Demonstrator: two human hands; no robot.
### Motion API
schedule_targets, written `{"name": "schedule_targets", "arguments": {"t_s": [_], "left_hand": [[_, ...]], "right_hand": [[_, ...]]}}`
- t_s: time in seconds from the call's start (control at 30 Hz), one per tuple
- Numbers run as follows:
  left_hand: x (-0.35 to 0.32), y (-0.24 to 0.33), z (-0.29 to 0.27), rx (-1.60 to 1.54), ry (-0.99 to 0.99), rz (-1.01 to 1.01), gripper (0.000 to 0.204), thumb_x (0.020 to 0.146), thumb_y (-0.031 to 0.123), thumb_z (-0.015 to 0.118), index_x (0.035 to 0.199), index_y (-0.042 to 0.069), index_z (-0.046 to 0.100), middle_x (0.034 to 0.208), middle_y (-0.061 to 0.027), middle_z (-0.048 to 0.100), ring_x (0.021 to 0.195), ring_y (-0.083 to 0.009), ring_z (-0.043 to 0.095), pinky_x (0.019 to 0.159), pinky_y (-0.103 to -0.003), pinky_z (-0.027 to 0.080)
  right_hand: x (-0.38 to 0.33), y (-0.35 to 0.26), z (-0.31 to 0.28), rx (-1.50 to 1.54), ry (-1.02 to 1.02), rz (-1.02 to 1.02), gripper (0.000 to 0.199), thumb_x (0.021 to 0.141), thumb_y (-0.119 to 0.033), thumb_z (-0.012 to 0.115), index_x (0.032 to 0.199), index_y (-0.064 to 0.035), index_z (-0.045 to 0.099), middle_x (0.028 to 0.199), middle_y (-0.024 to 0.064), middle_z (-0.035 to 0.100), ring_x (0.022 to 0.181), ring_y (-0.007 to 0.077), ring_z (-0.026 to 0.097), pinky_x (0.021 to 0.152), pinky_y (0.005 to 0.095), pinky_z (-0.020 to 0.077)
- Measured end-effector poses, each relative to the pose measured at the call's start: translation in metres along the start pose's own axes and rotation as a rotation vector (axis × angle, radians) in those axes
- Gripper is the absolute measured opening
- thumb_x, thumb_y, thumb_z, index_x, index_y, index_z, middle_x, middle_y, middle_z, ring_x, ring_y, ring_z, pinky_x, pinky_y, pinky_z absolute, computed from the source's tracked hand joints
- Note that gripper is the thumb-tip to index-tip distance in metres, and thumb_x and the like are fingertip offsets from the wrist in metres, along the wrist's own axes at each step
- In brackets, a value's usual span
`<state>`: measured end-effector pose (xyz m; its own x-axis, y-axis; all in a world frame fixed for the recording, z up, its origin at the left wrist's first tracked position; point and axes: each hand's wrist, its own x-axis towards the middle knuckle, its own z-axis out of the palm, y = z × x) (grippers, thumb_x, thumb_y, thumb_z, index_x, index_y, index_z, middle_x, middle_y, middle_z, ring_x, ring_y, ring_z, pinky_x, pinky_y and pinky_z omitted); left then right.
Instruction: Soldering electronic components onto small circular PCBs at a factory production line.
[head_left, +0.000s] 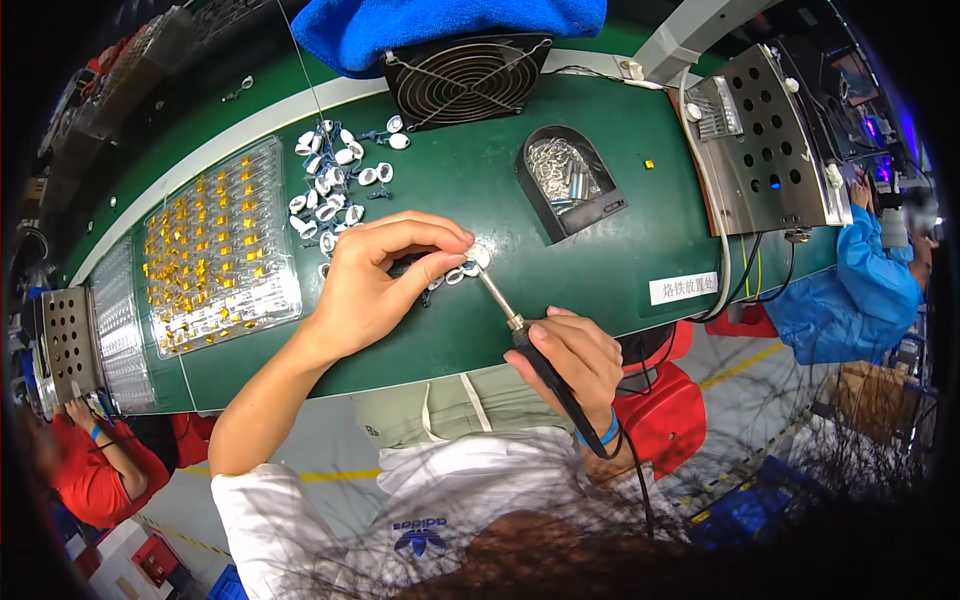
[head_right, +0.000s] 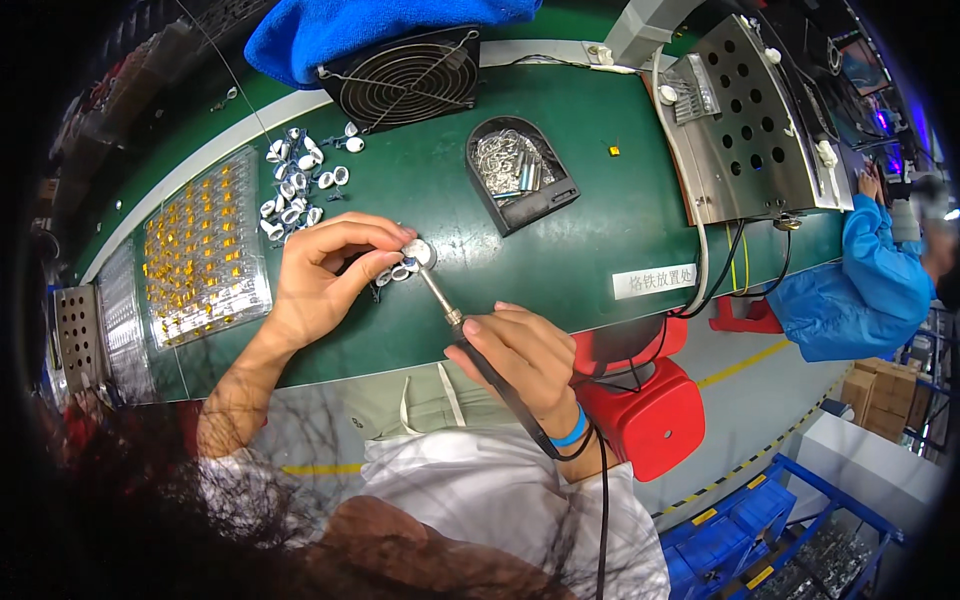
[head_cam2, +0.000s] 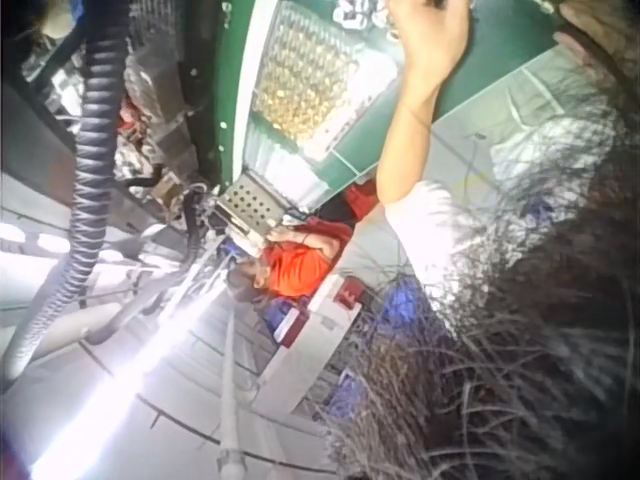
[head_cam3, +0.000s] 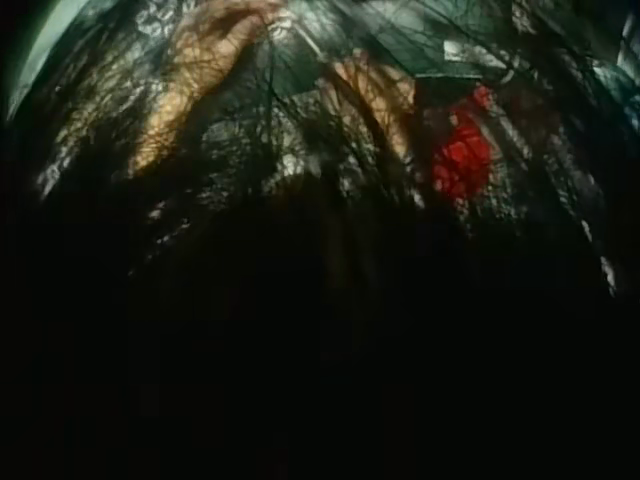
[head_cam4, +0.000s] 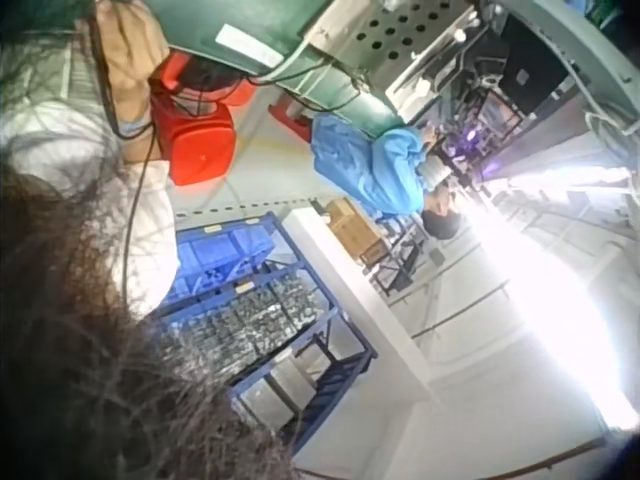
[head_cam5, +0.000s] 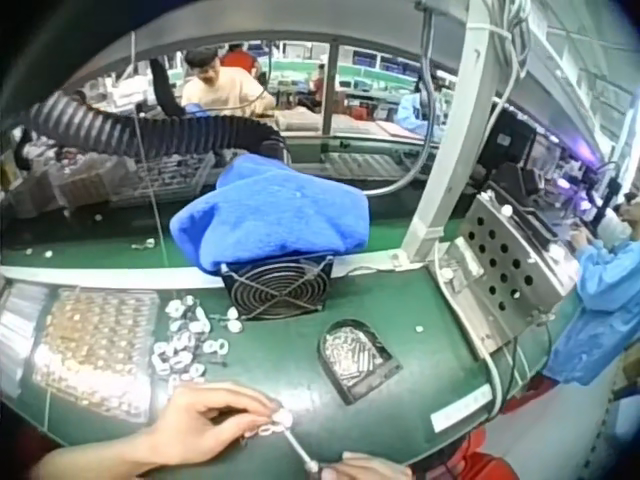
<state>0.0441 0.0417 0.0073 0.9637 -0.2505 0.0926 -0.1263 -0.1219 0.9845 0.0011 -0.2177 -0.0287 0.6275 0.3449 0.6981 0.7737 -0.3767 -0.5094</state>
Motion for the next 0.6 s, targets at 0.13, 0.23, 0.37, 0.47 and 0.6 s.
{"name": "schedule_targets", "arguments": {"t_s": [0.13,0.23,0.37,0.47,0.6], "left_hand": [[0.0006,-0.0004,0.0020,0.024,0.006,0.010,0.014,0.094,-0.010,0.070,0.107,-0.005,0.073,0.117,-0.0156,0.073,0.111,-0.0230,0.072,0.098,-0.032,0.058],[-0.0009,0.0004,0.0009,0.046,0.010,0.020,0.015,0.094,-0.010,0.070,0.108,-0.005,0.073,0.117,-0.0155,0.073,0.110,-0.0226,0.072,0.098,-0.032,0.058],[-0.0011,0.0015,0.0013,0.063,0.014,0.020,0.015,0.094,-0.011,0.070,0.108,-0.005,0.073,0.117,-0.0153,0.073,0.111,-0.0223,0.072,0.098,-0.032,0.058],[-0.0003,0.0001,0.0016,0.053,0.005,0.006,0.016,0.093,-0.011,0.070,0.108,-0.005,0.073,0.117,-0.0149,0.073,0.111,-0.0224,0.072,0.098,-0.032,0.058],[-0.0003,-0.0006,0.0006,0.062,0.003,0.015,0.016,0.093,-0.010,0.071,0.108,-0.005,0.073,0.118,-0.0146,0.072,0.111,-0.0225,0.072,0.098,-0.032,0.059]], "right_hand": [[-0.0015,0.0010,-0.0008,-0.009,-0.009,0.000,0.048,0.073,-0.008,0.095,0.113,0.0014,0.071,0.091,0.0154,0.074,0.084,0.0304,0.073,0.083,0.0462,0.0656],[-0.0013,0.0005,0.0008,-0.008,-0.010,-0.010,0.048,0.073,-0.008,0.095,0.114,0.0011,0.071,0.092,0.0157,0.074,0.085,0.0305,0.073,0.083,0.0463,0.0656],[-0.0019,0.0008,0.0008,-0.015,-0.023,-0.011,0.050,0.073,-0.007,0.094,0.116,0.0006,0.070,0.093,0.0160,0.075,0.086,0.0306,0.074,0.084,0.0462,0.0655],[-0.0034,0.0008,0.0006,-0.020,-0.018,-0.010,0.050,0.074,-0.008,0.094,0.117,0.0004,0.070,0.093,0.0159,0.075,0.085,0.0305,0.074,0.084,0.0462,0.0655],[-0.0027,0.0010,0.0006,-0.025,-0.026,-0.010,0.050,0.074,-0.008,0.094,0.117,0.0004,0.070,0.093,0.0157,0.074,0.086,0.0303,0.074,0.084,0.0464,0.0655]]}}
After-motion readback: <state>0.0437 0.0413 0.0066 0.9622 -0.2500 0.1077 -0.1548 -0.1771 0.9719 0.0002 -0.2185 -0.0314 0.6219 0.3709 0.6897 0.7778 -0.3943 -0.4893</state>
